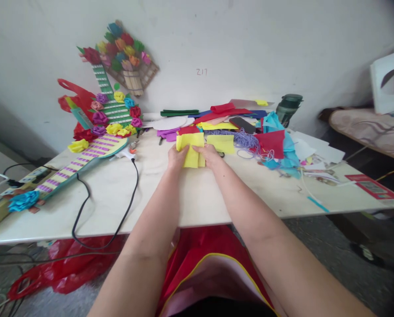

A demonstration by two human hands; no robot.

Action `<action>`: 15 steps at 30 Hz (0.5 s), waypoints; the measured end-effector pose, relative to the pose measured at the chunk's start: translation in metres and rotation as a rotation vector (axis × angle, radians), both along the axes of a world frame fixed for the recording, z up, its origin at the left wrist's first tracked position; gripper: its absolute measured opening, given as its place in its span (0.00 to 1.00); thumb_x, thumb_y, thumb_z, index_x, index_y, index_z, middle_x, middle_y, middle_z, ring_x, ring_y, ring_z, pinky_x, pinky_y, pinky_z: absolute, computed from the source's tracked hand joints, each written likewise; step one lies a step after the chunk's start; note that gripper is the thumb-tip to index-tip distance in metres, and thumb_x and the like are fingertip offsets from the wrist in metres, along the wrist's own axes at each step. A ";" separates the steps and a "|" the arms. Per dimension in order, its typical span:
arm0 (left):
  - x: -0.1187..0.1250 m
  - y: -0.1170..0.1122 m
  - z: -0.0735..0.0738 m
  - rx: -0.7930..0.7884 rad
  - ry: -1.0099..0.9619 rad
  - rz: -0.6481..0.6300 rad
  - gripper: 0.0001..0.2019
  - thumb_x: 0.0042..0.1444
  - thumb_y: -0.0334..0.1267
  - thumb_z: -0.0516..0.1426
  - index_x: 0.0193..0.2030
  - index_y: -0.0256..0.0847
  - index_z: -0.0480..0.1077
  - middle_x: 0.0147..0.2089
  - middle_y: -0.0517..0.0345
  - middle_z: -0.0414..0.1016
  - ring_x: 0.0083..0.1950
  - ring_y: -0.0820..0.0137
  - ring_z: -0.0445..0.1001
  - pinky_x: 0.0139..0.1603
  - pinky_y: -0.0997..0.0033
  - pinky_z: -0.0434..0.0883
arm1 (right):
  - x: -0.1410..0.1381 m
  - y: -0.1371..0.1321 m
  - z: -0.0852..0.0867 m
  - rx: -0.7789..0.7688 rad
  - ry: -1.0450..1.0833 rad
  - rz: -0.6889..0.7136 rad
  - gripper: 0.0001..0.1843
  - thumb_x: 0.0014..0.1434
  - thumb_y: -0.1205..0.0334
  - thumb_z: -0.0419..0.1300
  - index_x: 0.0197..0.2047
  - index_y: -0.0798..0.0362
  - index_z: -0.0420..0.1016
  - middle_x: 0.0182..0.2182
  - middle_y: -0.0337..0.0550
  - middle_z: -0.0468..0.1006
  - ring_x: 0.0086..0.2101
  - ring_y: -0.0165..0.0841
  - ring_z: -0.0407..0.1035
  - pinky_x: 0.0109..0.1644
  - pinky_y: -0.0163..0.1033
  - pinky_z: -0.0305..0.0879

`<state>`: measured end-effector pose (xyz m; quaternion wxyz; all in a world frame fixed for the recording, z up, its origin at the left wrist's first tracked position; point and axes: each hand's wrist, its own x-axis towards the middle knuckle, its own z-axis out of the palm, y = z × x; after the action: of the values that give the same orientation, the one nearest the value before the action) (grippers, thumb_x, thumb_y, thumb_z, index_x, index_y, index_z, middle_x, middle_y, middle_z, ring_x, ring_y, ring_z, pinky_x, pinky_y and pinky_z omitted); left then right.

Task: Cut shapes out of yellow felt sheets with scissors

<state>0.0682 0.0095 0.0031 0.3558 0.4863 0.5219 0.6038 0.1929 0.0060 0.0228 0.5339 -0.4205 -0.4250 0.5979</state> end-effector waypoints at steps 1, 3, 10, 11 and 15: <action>0.000 -0.001 0.000 -0.024 -0.023 -0.012 0.17 0.46 0.42 0.62 0.41 0.34 0.73 0.40 0.47 0.79 0.41 0.61 0.78 0.40 0.66 0.74 | 0.000 0.000 0.000 0.010 0.004 -0.010 0.20 0.54 0.57 0.64 0.47 0.62 0.75 0.34 0.51 0.82 0.35 0.38 0.77 0.44 0.45 0.73; 0.001 -0.003 0.001 -0.049 -0.065 -0.020 0.16 0.44 0.42 0.63 0.38 0.33 0.73 0.38 0.47 0.79 0.40 0.60 0.78 0.38 0.66 0.74 | 0.000 -0.001 0.000 0.024 -0.001 -0.029 0.18 0.53 0.59 0.65 0.45 0.60 0.76 0.33 0.48 0.82 0.34 0.37 0.77 0.44 0.44 0.73; -0.004 0.002 -0.001 0.019 -0.042 0.084 0.16 0.43 0.43 0.62 0.37 0.34 0.73 0.32 0.52 0.77 0.35 0.64 0.76 0.35 0.69 0.72 | 0.001 0.001 -0.001 0.015 0.007 0.025 0.13 0.47 0.63 0.69 0.35 0.60 0.76 0.27 0.45 0.81 0.32 0.35 0.76 0.42 0.41 0.73; -0.005 0.004 -0.002 0.033 -0.043 0.103 0.16 0.44 0.44 0.62 0.37 0.34 0.73 0.31 0.52 0.77 0.35 0.64 0.76 0.35 0.69 0.71 | 0.002 0.001 -0.002 0.017 -0.004 0.052 0.13 0.46 0.63 0.70 0.34 0.60 0.76 0.27 0.44 0.81 0.31 0.34 0.76 0.42 0.40 0.73; -0.009 0.008 -0.003 0.088 -0.051 0.157 0.15 0.45 0.43 0.61 0.36 0.35 0.73 0.33 0.51 0.76 0.35 0.65 0.75 0.36 0.69 0.71 | 0.003 0.001 -0.002 -0.021 -0.096 0.156 0.14 0.43 0.62 0.71 0.32 0.59 0.76 0.25 0.43 0.80 0.29 0.33 0.75 0.37 0.39 0.73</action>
<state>0.0595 0.0173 -0.0003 0.2988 0.4436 0.5223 0.6642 0.1963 0.0072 0.0207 0.4604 -0.4200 -0.4750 0.6213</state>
